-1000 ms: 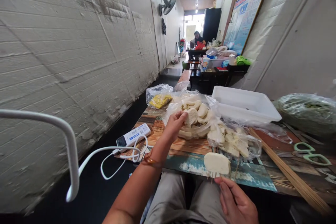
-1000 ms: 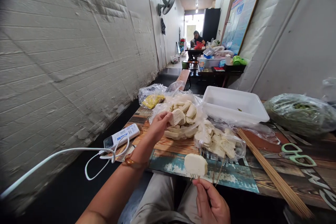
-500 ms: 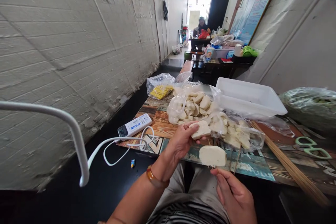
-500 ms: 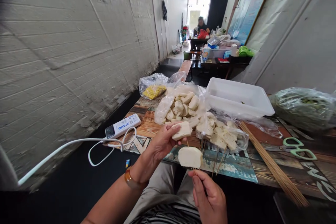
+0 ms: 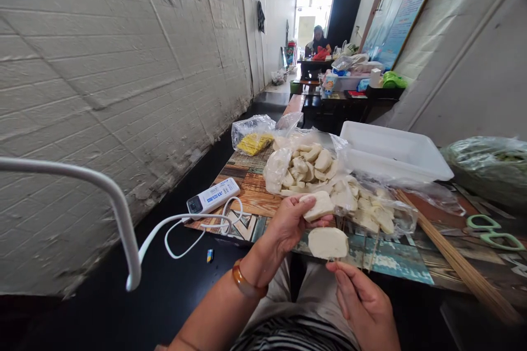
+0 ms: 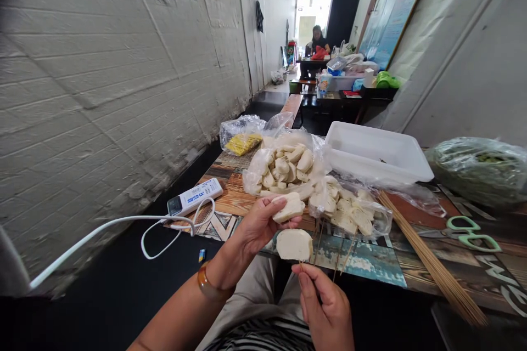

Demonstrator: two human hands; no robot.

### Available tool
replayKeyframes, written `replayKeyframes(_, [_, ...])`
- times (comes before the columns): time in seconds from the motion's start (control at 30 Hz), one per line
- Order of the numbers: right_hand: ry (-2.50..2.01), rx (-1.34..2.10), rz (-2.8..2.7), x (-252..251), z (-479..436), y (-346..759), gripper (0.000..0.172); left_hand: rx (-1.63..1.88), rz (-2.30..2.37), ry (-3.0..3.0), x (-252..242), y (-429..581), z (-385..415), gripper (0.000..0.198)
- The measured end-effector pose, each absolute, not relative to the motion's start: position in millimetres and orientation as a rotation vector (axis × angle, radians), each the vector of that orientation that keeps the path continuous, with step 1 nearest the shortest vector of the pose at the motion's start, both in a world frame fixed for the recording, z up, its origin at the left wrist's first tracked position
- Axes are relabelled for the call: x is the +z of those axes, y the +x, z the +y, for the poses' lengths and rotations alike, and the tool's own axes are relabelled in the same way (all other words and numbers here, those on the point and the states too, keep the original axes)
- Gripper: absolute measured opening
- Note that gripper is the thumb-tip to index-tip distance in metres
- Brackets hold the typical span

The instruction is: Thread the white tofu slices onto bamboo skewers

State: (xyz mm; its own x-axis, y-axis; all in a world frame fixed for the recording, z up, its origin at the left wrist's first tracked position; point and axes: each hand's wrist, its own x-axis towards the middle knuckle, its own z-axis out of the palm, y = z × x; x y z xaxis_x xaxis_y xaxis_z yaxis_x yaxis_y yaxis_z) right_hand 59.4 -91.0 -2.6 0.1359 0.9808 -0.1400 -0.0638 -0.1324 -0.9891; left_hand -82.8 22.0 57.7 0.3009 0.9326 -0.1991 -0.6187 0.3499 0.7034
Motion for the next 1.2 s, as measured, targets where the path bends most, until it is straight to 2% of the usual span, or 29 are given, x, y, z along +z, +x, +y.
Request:
replayKeyframes(0.63, [-1.306,1.239,-0.986,-10.0,-88.3,61.4,0.033,1.128,0.699,0.676,60.5,-81.9,17.7,0.047])
replayKeyframes(1.2, [-1.295,1.341,-1.036,-8.4,-84.8,66.9,0.043,1.175,0.735,0.755,49.9,-81.9,16.9,0.041])
